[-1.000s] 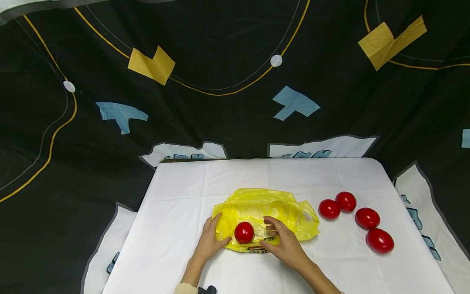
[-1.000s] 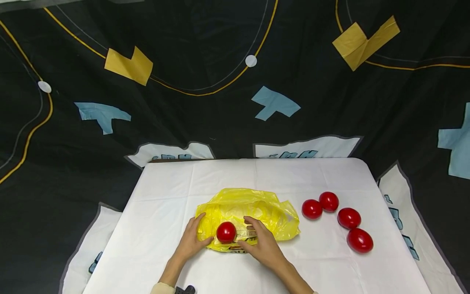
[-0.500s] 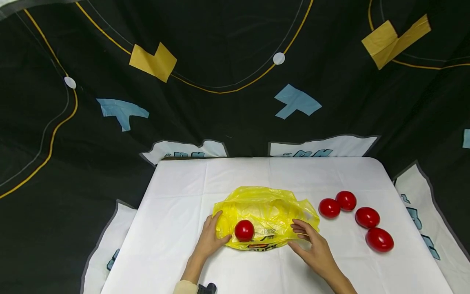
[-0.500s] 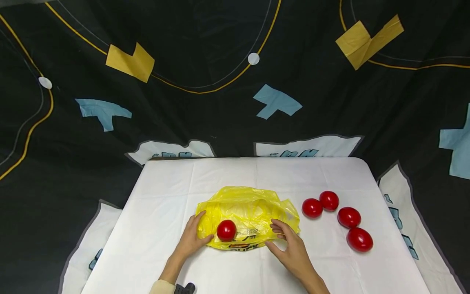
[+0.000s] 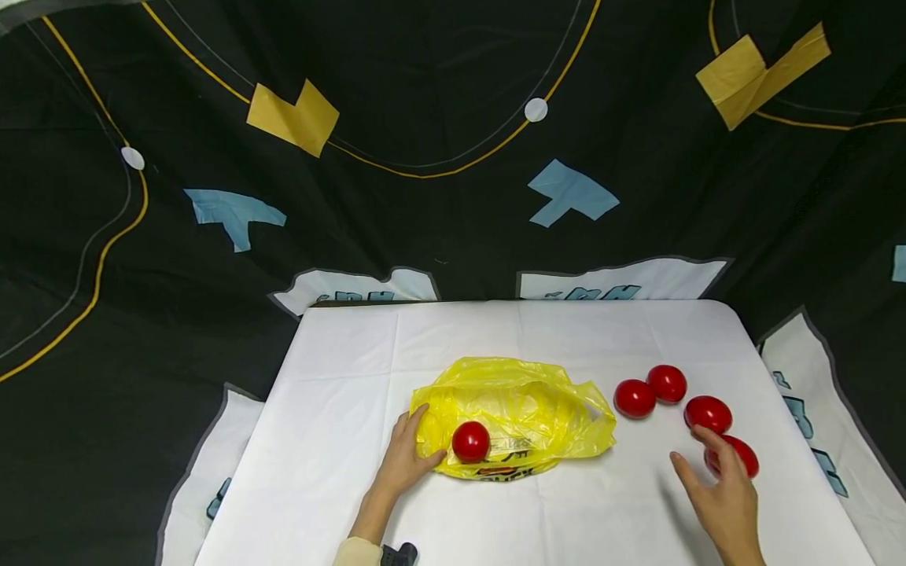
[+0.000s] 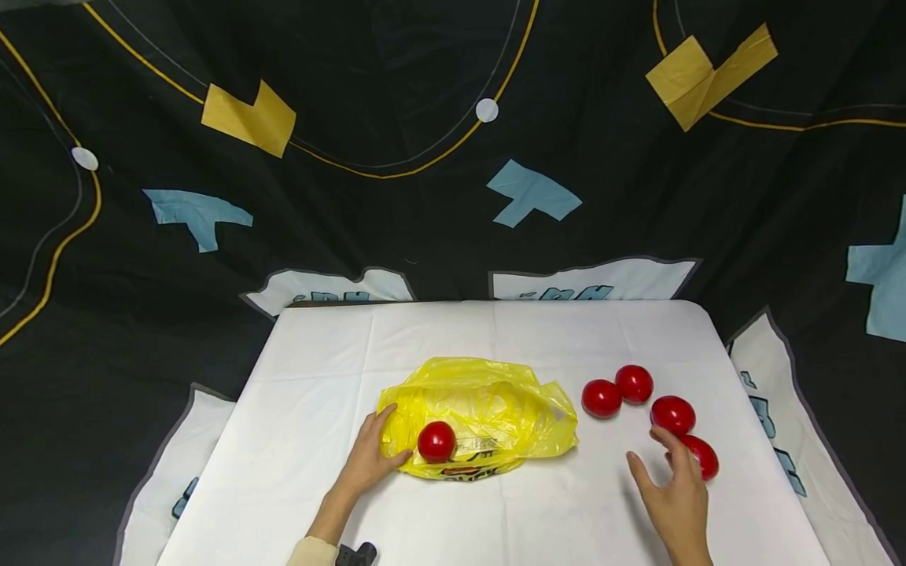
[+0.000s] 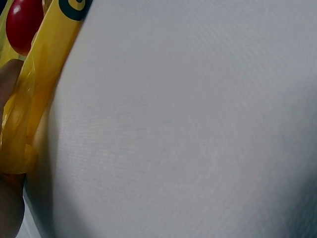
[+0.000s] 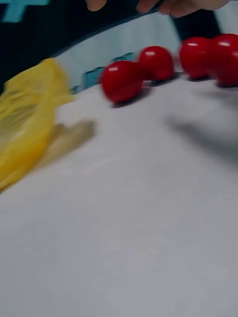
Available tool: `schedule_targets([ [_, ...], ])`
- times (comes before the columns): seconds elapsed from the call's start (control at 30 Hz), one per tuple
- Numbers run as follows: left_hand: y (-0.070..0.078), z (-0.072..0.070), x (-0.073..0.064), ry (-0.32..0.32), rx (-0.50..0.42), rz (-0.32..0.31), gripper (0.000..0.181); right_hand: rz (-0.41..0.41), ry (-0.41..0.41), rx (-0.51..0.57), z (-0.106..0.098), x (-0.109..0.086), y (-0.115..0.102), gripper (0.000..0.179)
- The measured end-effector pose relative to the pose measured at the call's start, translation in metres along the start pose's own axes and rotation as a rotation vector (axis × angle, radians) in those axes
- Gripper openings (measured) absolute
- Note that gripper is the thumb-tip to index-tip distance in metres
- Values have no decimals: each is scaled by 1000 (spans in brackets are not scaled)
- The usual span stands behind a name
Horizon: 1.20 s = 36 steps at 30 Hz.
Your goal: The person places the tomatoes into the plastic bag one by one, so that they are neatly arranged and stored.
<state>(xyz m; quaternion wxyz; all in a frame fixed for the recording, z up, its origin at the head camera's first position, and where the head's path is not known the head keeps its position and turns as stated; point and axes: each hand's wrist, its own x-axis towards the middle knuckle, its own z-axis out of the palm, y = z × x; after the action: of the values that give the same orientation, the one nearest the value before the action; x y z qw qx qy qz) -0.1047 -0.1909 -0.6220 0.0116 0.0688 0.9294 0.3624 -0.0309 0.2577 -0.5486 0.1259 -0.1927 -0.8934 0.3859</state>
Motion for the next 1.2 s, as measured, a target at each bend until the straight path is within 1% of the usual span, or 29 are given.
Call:
schedule_targets([
  [0.1,-1,0,1,5,1,6,88,115,13,-73,-12,9,17,66],
  [0.2,-2,1,1,8,6,14,88,186,15,-125,-20,18,35,74],
  [0.27,-2,1,2,8,5,17,88,218,-3,-156,-23,24,45,79],
  [0.37,-2,1,2,8,2,19,88,264,-58,-184,-23,30,59,88],
  [0.5,-2,1,3,7,2,23,88,293,-148,-212,-20,37,71,96],
  [0.63,-1,0,3,4,-2,19,88,314,-201,-203,-15,40,78,97],
  [0.9,-1,0,3,12,1,24,89,322,-184,-181,-12,41,79,87],
  [1.03,-1,0,2,19,2,32,88,335,-186,-170,-12,40,80,88],
  [1.2,-2,0,1,16,9,23,88,362,-192,-171,-10,38,83,90],
])
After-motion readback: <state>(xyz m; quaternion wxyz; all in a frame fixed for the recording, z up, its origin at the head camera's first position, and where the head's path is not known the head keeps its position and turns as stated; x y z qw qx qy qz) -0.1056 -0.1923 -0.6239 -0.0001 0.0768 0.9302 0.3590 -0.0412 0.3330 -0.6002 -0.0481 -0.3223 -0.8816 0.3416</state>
